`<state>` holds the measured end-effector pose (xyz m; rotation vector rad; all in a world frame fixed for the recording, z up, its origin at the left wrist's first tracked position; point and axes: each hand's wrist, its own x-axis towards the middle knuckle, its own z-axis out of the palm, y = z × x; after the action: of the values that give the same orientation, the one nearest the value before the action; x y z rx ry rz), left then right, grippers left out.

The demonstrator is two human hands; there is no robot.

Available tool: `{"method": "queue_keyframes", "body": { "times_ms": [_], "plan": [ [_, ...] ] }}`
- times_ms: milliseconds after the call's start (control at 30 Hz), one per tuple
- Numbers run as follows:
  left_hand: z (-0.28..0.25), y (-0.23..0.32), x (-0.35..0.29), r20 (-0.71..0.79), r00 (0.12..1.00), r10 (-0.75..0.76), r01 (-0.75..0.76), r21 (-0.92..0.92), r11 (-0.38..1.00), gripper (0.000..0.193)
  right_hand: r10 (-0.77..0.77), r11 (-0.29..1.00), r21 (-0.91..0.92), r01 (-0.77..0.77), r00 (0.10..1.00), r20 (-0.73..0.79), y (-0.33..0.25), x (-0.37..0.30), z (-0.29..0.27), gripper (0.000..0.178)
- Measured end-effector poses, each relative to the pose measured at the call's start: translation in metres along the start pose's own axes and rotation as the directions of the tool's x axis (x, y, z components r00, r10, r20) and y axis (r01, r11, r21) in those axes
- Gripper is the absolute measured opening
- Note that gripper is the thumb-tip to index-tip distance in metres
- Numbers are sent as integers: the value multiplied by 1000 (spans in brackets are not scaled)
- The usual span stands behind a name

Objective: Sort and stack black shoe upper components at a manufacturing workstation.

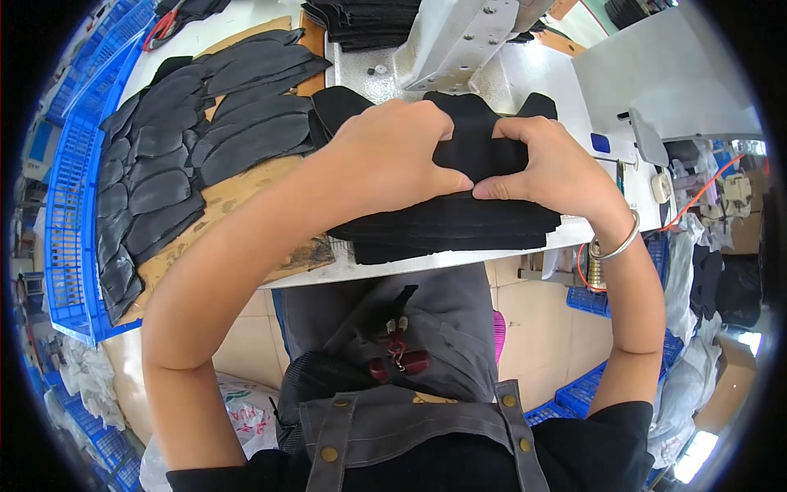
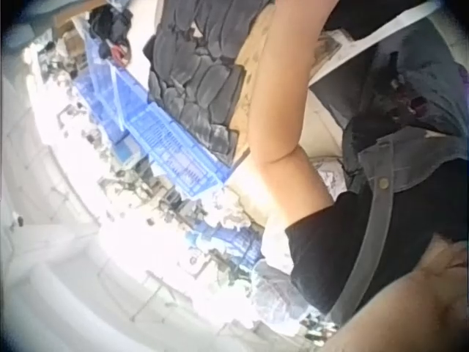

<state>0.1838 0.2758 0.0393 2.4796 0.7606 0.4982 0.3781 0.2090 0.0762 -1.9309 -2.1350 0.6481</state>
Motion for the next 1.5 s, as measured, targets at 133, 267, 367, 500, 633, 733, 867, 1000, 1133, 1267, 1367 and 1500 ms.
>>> {"method": "queue_keyframes", "body": {
  "times_ms": [133, 267, 367, 500, 633, 733, 867, 1000, 1133, 1267, 1367, 1500],
  "plan": [
    [-26, 2, -5, 207, 967, -146, 155, -28, 987, 39, -43, 997, -58, 41, 999, -26, 1, -1, 2, 56],
    [-29, -5, -8, 197, 968, -153, 168, -63, 984, 35, 19, 999, -50, -19, 1000, -3, -5, -1, -1, 58],
    [-29, -6, -3, 204, 966, -161, 177, -62, 982, 35, -2, 999, -41, 0, 999, -37, -2, -2, 1, 60],
    [-32, -8, -4, 253, 951, -179, 204, -76, 976, 35, 18, 995, -92, -23, 998, -61, 1, -3, 5, 66],
    [-24, -14, -10, 148, 982, -117, 131, -87, 988, 35, 54, 993, -102, -56, 998, -31, -1, -3, 4, 69],
    [-26, -13, -13, 165, 982, -91, 104, -70, 992, 32, 38, 995, -88, -41, 999, -34, -8, -3, 3, 68],
    [-14, 17, -28, 14, 995, -94, 86, 297, 951, 31, 57, 997, -54, -60, 997, -41, -2, -5, 0, 63],
    [19, 44, -50, -186, 950, 252, -128, 505, 853, 51, -22, 996, -81, 22, 1000, 3, 0, 1, -2, 56],
    [52, 44, -58, -125, 978, 166, -124, 286, 950, 76, -22, 1000, 5, 23, 997, -72, 7, -9, -4, 46],
    [53, 45, -57, -115, 982, 147, -106, 304, 947, 82, 141, 978, 161, -131, 989, -50, 34, -24, -9, 29],
    [54, 45, -56, -104, 983, 150, -113, 299, 947, 74, 184, 958, 240, -157, 978, -97, 44, -31, -3, 25],
    [51, 46, -57, -80, 985, 153, -115, 356, 927, 69, 84, 972, 230, -50, 987, -138, 46, -31, -1, 25]
  ]
}}
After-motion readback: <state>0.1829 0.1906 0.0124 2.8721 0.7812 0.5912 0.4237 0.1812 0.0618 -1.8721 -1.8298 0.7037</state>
